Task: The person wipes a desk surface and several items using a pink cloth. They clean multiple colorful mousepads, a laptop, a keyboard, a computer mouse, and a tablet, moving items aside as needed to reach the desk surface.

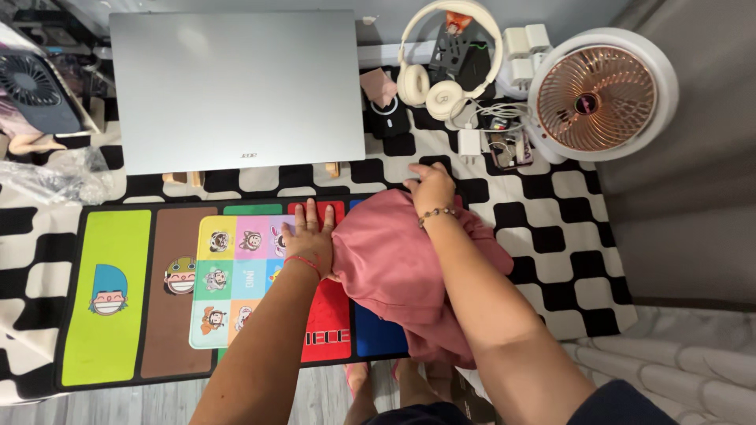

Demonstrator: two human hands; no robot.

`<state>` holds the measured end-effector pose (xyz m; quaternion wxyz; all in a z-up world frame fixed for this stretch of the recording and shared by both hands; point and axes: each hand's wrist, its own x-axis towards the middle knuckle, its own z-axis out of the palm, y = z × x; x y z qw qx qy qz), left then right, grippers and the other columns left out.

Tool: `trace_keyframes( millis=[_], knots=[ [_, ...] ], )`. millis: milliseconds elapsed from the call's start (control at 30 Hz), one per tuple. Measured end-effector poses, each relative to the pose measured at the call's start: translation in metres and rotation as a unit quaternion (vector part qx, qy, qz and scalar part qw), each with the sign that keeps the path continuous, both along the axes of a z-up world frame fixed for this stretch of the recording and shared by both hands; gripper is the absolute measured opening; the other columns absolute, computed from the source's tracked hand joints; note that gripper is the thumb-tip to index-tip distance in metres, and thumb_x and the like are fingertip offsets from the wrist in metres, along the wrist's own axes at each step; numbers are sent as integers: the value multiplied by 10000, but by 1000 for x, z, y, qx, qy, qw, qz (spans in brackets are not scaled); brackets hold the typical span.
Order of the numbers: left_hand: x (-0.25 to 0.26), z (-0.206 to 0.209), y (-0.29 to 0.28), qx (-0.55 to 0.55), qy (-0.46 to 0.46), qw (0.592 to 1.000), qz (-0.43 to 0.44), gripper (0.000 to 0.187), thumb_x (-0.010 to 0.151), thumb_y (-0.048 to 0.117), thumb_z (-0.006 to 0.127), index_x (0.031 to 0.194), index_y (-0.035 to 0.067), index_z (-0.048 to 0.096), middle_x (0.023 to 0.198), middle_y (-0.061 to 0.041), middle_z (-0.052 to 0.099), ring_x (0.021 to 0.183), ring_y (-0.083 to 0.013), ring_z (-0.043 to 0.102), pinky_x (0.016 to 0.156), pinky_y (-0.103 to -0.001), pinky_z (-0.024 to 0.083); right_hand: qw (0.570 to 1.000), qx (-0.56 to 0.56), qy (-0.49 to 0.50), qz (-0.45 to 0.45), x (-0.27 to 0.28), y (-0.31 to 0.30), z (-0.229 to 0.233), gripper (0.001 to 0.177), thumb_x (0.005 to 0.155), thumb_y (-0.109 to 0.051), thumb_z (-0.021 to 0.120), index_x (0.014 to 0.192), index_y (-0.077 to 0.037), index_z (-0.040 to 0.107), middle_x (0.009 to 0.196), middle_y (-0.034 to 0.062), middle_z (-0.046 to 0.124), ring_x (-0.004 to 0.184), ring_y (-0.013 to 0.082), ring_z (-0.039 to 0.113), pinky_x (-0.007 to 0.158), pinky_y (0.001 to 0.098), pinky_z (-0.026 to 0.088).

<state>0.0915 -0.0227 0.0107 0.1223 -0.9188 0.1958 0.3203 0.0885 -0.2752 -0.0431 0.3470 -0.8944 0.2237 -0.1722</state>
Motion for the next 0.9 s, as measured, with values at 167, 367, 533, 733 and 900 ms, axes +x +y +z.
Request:
trace_keyframes(
  millis=[167,367,533,733,900],
  knots=[
    [0,2,-1,-1,-3,1000,-2,1608,524,631,973,1653,204,-91,1713,-200,-128,1579,-410,-62,1202,-663,160,1000,-12,13,-5,6,3,7,82,804,-126,810,884,-131,792,964,73,715,812,283,713,756,374,570],
    [-1,3,-2,2,-1,1000,-4,1600,534,638,968,1651,214,-97,1714,-195,-132,1581,-407,-63,1207,-658,157,989,-32,-106,96,6,-20,-8,7,883,-84,712,886,-82,718,965,110,713,831,300,694,749,381,564],
    [0,3,0,9,1,1000,-11,1555,572,645,955,1647,236,-92,1710,-194,-151,1577,-420,-74,1197,-651,190,990,99,-92,39,-34,-48,-6,80,984,-128,667,993,-49,673,850,111,682,721,242,656,682,356,537],
    [2,8,-1,-2,-8,1000,-15,1495,590,592,968,1661,250,-18,1721,-179,-84,1580,-423,19,1192,-615,275,988,137,-52,59,-93,-55,32,91,963,-123,677,1003,-44,696,853,87,717,731,219,676,676,330,546],
    [1,2,-2,9,-24,999,-19,1490,591,569,980,1661,245,-5,1723,-181,-62,1578,-415,55,1185,-583,306,991,33,-78,107,-52,-31,24,195,876,-84,745,1068,-89,779,942,94,733,817,227,717,752,318,571]
  ],
)
